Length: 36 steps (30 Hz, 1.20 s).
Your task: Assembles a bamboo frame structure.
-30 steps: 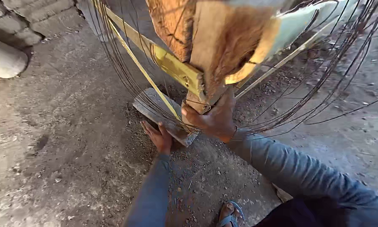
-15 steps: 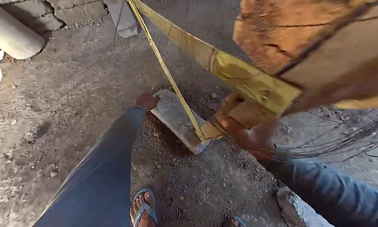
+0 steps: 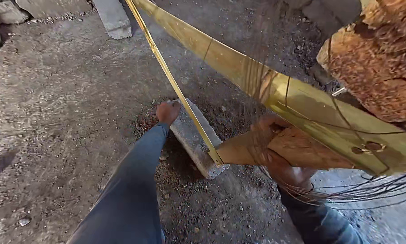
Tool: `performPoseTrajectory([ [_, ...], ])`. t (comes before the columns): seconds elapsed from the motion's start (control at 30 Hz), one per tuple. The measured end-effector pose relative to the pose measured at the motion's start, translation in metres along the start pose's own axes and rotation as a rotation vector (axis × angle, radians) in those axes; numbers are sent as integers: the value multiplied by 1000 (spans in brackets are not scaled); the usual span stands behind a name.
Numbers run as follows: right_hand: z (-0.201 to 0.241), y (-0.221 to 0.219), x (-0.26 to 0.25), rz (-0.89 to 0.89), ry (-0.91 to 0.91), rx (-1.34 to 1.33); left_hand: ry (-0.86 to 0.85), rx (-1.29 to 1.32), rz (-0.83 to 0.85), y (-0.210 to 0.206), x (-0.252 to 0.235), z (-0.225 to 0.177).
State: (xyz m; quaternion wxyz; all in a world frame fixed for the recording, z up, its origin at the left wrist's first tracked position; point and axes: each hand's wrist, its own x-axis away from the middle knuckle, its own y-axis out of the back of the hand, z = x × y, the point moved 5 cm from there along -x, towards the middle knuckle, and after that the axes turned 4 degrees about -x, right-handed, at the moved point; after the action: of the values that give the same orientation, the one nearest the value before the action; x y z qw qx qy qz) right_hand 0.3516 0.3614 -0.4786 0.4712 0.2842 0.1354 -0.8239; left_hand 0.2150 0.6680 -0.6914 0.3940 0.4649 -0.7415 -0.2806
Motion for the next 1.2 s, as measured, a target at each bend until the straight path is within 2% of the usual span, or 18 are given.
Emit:
performPoseTrajectory([
  [0.1, 2, -5, -3, 53, -5, -44, -103, -60, 75, -8, 10, -44],
  [0.13, 5, -10, -5, 56, -3, -36, -76, -61, 178, 1, 22, -58],
  [0.2, 7, -14, -5, 60, -4, -25, -41, -38, 261, 8, 33, -69],
  [0.27, -1, -5, 3, 49, 14, 6, -82, -32, 211, -6, 21, -59],
  [0.37, -5, -2, 2, 18, 20, 55, -158, -57, 24, -34, -8, -30],
  [0.5, -4, -7, -12, 39, 60, 11, -63, -34, 51, -34, -14, -14],
  [0.6, -2, -10, -15, 44, 126, 17, -66, -80, 85, -34, -13, -12],
  [0.67, -4, -5, -14, 35, 99, 3, -113, -101, 68, -37, -13, -9],
  [0.77, -1, 11, -2, -1, 31, 226, -196, -37, -53, -27, 15, -10],
  [0.83, -1, 21, 23, -58, 72, 331, -215, -47, -54, -22, 40, -11],
  [0.9, -9, 23, 64, -191, 135, 470, -279, -156, -2, -29, 45, -5],
  [1.0, -32, 3, 121, -379, -1, 602, -296, -207, 40, -32, 43, -1],
  [1.03, -44, -1, 136, -442, -103, 593, -255, -163, 53, -25, 53, -8],
  [1.1, -78, 4, 163, -623, -410, 523, -192, -234, 157, -18, 75, -24],
  [1.13, -97, 11, 177, -711, -571, 474, -286, -272, 56, -25, 74, -18],
  [1.2, -131, 22, 202, -817, -771, 416, -396, -460, 14, -31, 74, -13],
])
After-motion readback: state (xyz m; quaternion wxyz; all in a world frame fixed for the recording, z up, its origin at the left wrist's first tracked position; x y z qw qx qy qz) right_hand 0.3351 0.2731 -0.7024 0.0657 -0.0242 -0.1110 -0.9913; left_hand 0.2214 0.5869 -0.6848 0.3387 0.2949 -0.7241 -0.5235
